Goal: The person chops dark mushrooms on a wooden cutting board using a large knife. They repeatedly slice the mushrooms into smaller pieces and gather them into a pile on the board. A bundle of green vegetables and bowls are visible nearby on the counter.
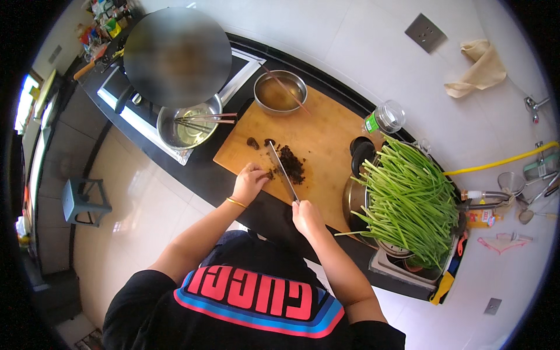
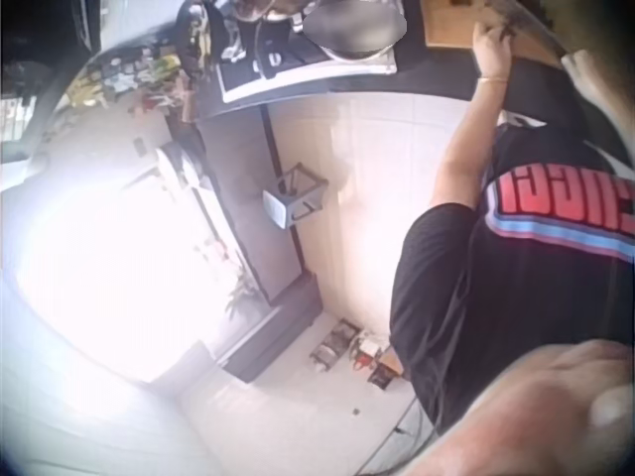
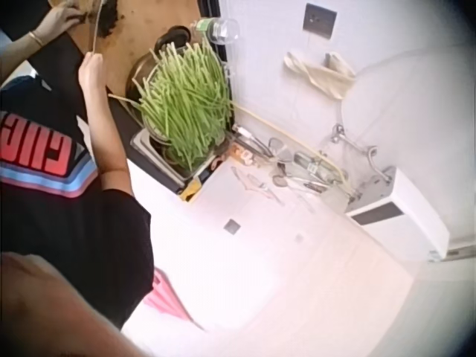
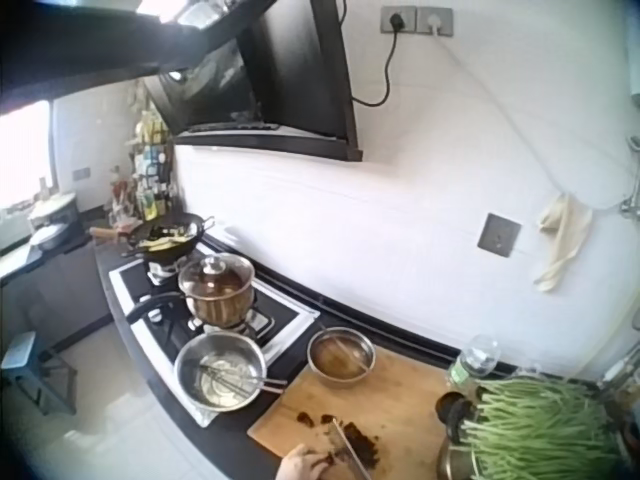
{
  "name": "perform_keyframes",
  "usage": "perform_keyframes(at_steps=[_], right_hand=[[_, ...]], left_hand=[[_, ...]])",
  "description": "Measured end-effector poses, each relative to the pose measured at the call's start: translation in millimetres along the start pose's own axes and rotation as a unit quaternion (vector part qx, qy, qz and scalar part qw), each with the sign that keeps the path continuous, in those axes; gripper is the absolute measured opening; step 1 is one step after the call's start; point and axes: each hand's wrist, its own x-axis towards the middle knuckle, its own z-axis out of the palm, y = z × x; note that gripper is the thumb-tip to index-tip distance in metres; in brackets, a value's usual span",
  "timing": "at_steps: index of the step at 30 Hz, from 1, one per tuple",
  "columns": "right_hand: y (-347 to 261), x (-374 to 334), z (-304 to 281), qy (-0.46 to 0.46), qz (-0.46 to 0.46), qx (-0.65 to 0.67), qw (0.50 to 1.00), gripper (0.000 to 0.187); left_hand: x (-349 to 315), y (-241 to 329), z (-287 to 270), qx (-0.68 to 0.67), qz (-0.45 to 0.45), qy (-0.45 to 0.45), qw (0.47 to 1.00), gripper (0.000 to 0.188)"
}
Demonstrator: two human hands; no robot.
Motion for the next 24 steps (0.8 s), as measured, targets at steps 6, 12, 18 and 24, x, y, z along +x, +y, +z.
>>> perform_keyframes(at_steps=[6,12,18,24], right_hand=[[7.6,-1.2,2.7,-0.014,-0.01,-0.048,0.999,0.031],[11.1,3.8,8.2,0.029,0.0,0.016,0.999,0.032],[-2.3,-12.2,-11.4,0.01,0.0,-0.034,0.999,0.033],[2.0,-14.6,-7.0,0.012,0.018,-0.02,1.0,0.038]], left_hand=[[3.2,2.2,9.0,0.025,-0.018,-0.001,1.0,0.013],[8.8,3.2,9.6,0.0,-0.021,0.003,1.0,0.014],[12.3,-5.8,6.4,-0.009,0.017,-0.027,0.999,0.015],[17.4,-1.2,1.3,-0.028,-0.025,-0.074,0.997,0.014]])
